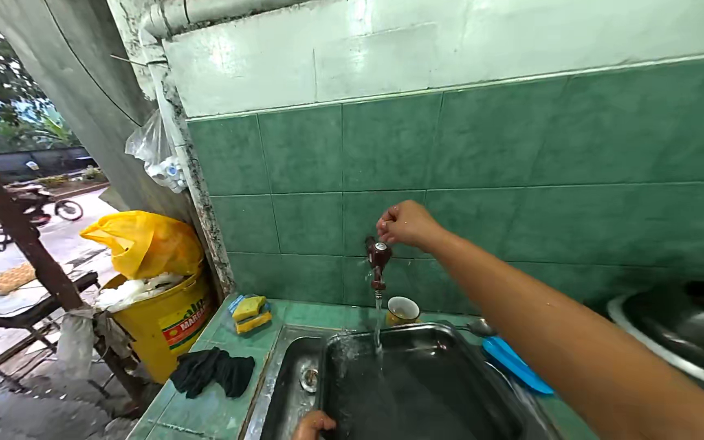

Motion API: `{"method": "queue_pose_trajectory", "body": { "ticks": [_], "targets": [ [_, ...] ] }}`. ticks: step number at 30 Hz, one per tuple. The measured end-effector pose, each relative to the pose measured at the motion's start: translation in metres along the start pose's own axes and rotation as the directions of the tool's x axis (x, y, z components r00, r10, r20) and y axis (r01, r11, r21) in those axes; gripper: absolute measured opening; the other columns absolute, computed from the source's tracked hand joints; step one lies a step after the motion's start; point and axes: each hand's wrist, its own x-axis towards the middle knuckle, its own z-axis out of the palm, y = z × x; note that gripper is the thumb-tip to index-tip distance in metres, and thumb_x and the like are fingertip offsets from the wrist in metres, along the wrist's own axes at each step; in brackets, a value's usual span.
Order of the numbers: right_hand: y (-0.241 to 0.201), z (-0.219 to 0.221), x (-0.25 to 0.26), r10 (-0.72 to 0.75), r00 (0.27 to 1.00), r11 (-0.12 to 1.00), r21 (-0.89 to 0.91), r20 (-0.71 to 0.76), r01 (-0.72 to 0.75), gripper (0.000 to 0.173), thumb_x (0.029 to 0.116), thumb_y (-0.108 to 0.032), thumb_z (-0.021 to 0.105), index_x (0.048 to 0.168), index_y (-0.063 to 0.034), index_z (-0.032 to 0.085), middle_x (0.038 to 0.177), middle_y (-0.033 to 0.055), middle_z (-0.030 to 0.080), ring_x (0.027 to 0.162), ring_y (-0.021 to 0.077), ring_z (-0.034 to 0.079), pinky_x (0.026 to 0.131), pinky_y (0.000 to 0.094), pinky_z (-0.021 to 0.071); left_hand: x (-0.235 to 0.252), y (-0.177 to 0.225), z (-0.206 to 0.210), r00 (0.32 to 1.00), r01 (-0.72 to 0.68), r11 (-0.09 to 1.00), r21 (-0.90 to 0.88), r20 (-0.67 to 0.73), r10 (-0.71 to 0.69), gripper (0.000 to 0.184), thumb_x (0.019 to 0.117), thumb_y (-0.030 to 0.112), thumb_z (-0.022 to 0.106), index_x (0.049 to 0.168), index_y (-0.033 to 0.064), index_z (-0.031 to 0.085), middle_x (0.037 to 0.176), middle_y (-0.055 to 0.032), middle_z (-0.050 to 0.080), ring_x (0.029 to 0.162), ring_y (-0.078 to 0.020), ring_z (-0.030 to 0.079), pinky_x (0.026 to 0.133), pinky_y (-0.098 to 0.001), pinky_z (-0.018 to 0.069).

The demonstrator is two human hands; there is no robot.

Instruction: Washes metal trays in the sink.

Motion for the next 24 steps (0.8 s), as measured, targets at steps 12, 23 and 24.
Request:
{"method": "queue_pose_trajectory", "body": {
  "ticks": [12, 23, 24],
  "targets": [
    [0.039, 0.042, -0.022, -0.288, 0.954, 0.846, -0.445, 0.081, 0.293, 0.035, 0.102, -0.019, 0.061, 0.133, -0.003, 0.06, 0.112, 0.0235, 0.068, 0.108, 0.0417, 0.066, 0.094, 0.0595, 0.0525, -0.022, 0.085, -0.047, 0.828, -0.503, 0.414, 0.758, 0.285, 0.483, 0.08, 0.0819, -0.009, 0.05, 0.158, 0.0117, 0.037, 0.153, -0.0052, 0.051, 0.131, -0.0108, 0.058, 0.108, -0.0349, 0.0508],
    [0.089, 0.034, -0.09, 0.193, 0.979, 0.869, 0.451, 0.069, -0.203, 0.074, 0.1082, -0.06, 0.02, 0.146, -0.0029, 0.047, 0.096, 0.0168, 0.072, 0.068, 0.0229, 0.068, 0.065, 0.0383, 0.0574, -0.06, 0.091, -0.019, 0.047, -0.432, -0.771, 0.468, 0.865, 0.499, 0.059, 0.0869, -0.004, 0.049, 0.136, 0.0228, 0.067, 0.127, -0.0133, 0.07, 0.103, -0.0342, 0.072, 0.084, -0.0465, 0.0604],
    [0.107, 0.031, -0.108, 0.221, 0.974, 0.851, 0.479, 0.043, -0.214, 0.07, 0.1093, -0.058, 0.021, 0.146, -0.0032, 0.046, 0.096, 0.0152, 0.073, 0.068, 0.021, 0.068, 0.066, 0.0368, 0.0567, -0.062, 0.092, -0.018, 0.029, -0.451, -0.761, 0.466, 0.86, 0.509, 0.056, 0.0883, -0.004, 0.047, 0.135, 0.02, 0.068, 0.126, -0.014, 0.07, 0.104, -0.0331, 0.072, 0.085, -0.0462, 0.06]
  ]
}}
